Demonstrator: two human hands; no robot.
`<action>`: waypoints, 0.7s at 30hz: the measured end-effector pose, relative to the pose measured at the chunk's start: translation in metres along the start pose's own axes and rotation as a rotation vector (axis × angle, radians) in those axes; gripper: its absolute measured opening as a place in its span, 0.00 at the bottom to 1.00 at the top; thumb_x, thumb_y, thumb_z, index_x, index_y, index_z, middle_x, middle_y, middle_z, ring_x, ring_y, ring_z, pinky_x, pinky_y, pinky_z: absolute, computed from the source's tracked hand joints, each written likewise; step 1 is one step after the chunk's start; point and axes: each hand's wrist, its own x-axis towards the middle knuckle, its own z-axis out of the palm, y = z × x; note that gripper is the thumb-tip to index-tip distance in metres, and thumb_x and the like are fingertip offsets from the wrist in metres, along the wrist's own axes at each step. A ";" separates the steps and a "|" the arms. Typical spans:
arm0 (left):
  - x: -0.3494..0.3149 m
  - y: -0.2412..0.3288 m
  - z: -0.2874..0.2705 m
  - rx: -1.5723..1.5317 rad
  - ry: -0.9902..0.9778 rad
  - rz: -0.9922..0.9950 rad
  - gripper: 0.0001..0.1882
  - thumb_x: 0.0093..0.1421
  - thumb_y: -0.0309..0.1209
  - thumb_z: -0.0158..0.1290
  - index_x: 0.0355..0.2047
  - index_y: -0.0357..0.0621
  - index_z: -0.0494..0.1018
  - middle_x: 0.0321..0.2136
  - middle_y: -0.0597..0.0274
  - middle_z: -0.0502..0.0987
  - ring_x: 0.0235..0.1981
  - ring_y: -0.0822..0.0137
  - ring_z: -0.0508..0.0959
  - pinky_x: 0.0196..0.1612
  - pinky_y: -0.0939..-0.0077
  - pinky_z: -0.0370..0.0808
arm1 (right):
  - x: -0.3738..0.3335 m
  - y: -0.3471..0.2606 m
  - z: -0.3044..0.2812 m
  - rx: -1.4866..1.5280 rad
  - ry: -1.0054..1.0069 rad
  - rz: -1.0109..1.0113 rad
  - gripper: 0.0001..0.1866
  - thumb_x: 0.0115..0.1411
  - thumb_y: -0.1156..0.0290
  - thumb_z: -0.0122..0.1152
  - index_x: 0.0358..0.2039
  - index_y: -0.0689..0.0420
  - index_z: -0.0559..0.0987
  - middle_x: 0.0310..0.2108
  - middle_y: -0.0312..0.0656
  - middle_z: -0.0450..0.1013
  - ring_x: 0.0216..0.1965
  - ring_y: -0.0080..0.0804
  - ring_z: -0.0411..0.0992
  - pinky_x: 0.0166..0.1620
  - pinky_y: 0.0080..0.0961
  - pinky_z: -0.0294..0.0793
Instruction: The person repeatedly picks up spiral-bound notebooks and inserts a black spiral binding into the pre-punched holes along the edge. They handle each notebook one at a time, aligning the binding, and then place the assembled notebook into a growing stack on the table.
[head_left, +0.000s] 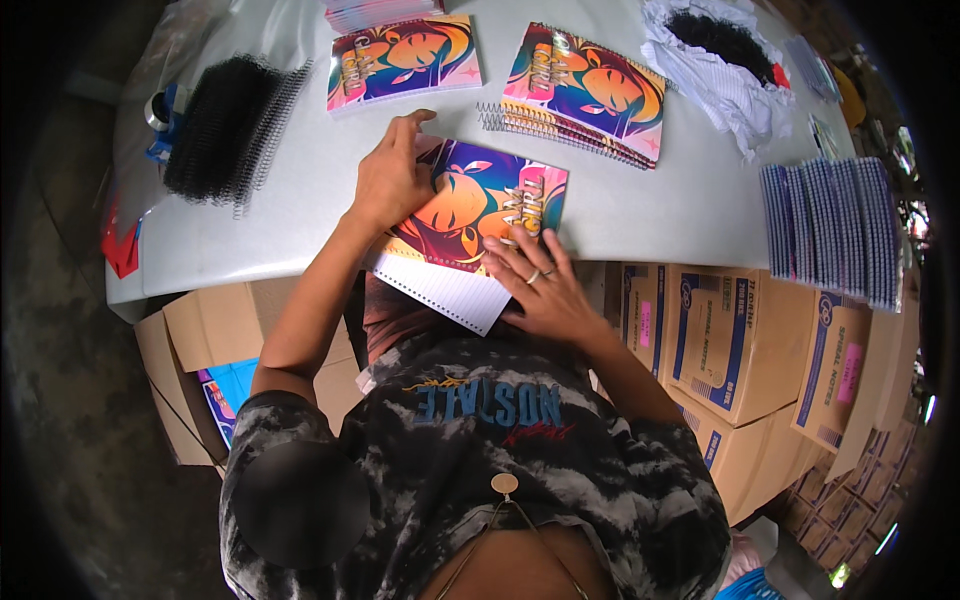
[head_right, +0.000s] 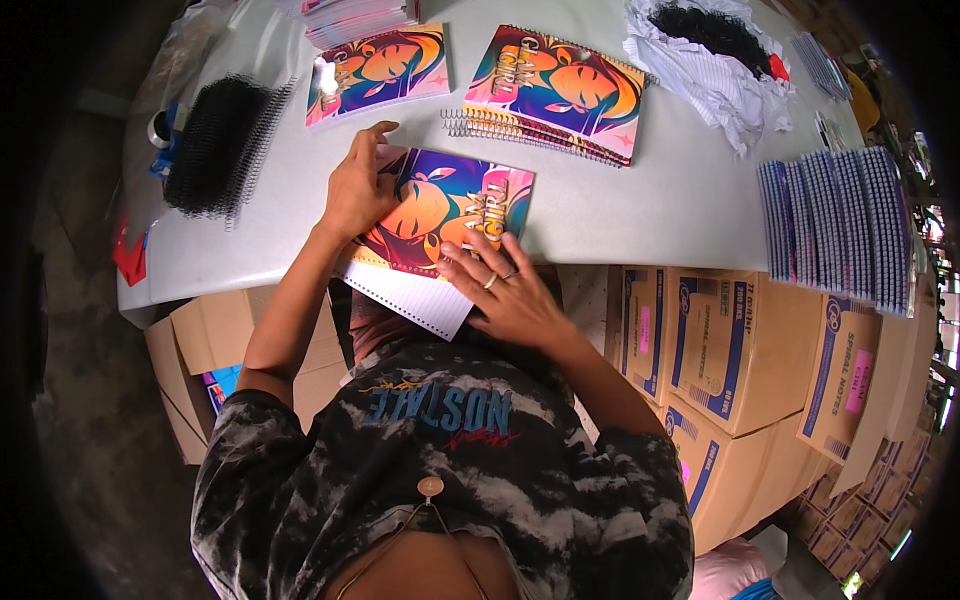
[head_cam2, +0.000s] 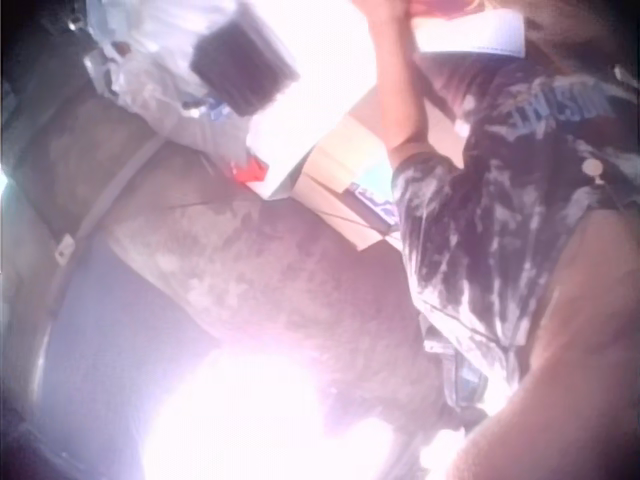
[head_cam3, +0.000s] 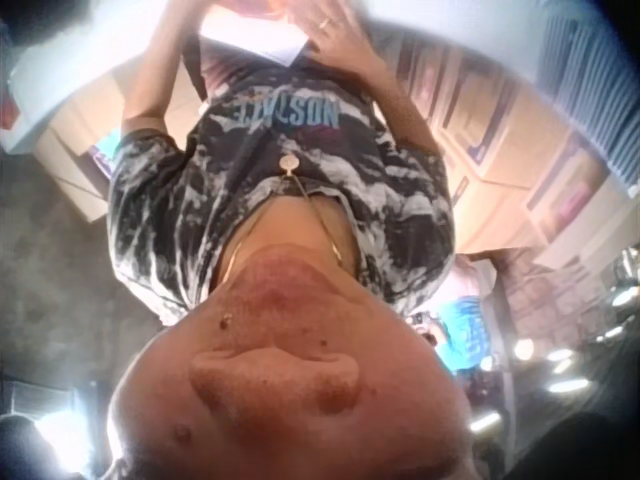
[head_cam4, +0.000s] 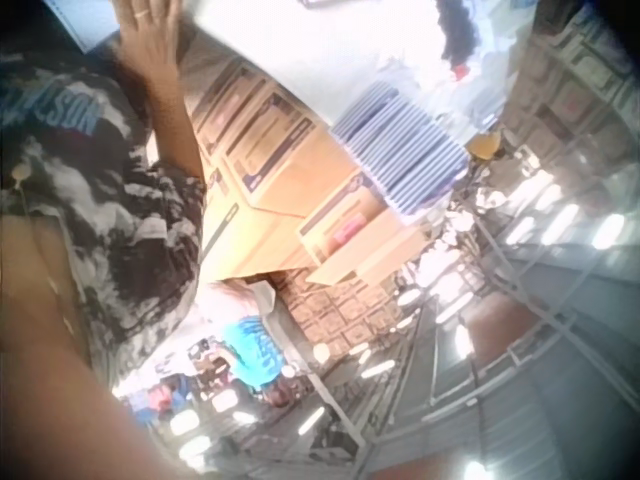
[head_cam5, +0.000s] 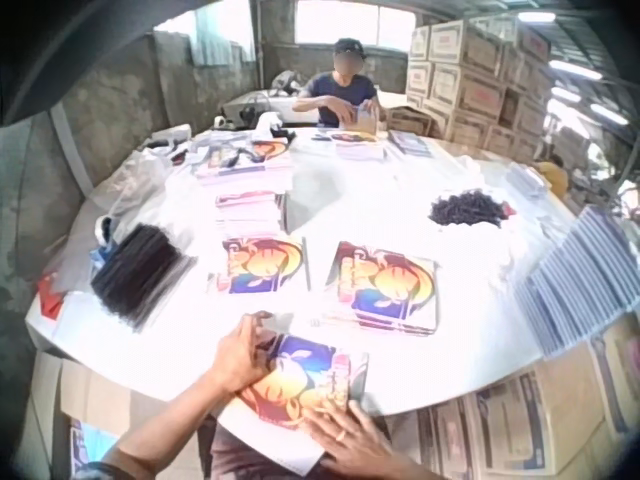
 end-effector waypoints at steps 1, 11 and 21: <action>0.000 -0.001 -0.001 -0.014 0.000 -0.006 0.33 0.43 0.21 0.52 0.52 0.51 0.57 0.44 0.54 0.67 0.40 0.52 0.73 0.41 0.61 0.72 | -0.002 0.002 0.015 -0.047 0.060 -0.020 0.29 0.48 0.68 0.59 0.53 0.49 0.66 0.57 0.34 0.61 0.61 0.36 0.53 0.62 0.41 0.45; -0.009 -0.033 -0.082 -1.001 -0.348 0.238 0.30 0.48 0.37 0.56 0.51 0.41 0.65 0.55 0.49 0.61 0.56 0.54 0.62 0.60 0.58 0.52 | 0.053 0.028 -0.016 0.783 0.612 0.155 0.13 0.45 0.86 0.58 0.33 0.60 0.77 0.35 0.42 0.75 0.40 0.33 0.74 0.43 0.26 0.73; -0.015 0.000 -0.036 -0.983 0.301 -0.169 0.13 0.51 0.18 0.50 0.39 0.37 0.68 0.37 0.63 0.72 0.39 0.74 0.70 0.45 0.79 0.65 | 0.105 0.049 -0.053 1.153 0.678 0.264 0.31 0.46 0.84 0.63 0.50 0.59 0.61 0.36 0.42 0.69 0.37 0.25 0.70 0.42 0.21 0.71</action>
